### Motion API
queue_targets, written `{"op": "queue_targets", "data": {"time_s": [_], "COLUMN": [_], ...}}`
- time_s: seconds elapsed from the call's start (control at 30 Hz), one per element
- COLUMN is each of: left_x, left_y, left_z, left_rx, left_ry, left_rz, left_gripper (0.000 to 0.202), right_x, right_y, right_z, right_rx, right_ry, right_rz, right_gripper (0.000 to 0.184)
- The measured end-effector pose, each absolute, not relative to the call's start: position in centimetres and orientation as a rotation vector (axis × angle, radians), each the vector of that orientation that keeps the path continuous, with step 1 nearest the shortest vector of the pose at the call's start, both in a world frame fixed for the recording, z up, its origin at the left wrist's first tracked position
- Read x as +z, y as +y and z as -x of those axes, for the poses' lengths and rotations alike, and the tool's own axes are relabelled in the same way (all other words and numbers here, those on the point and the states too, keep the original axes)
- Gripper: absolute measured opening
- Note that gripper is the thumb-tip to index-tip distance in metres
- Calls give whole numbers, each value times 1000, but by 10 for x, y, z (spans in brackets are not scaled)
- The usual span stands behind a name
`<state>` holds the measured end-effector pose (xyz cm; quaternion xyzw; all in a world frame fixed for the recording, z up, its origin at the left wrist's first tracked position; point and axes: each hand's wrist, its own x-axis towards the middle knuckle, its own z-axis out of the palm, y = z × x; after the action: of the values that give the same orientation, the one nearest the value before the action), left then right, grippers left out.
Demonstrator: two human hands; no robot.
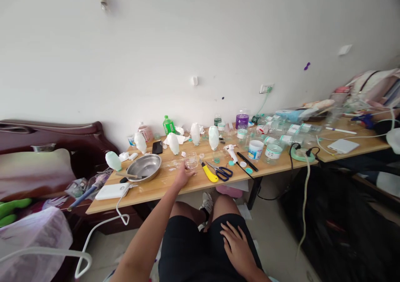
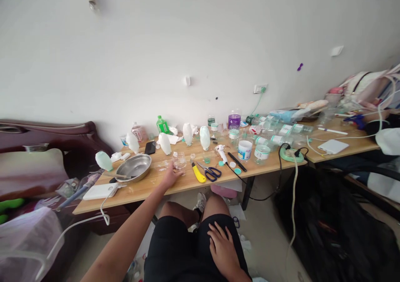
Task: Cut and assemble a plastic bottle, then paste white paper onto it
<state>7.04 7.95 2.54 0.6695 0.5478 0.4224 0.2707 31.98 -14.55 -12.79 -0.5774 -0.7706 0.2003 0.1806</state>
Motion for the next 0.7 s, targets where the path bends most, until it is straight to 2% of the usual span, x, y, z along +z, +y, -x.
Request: {"op": "queue_targets", "data": {"time_s": [0.7], "left_x": [31], "left_y": [68], "left_z": [-74], "left_rx": [1110], "left_ry": [1460], "left_rz": [-1888], "left_gripper": [35], "right_x": [-126], "right_y": [-148], "right_z": [-320], "right_rx": [552], "right_ry": [-2162], "right_rz": [1646], "right_gripper": [42]}}
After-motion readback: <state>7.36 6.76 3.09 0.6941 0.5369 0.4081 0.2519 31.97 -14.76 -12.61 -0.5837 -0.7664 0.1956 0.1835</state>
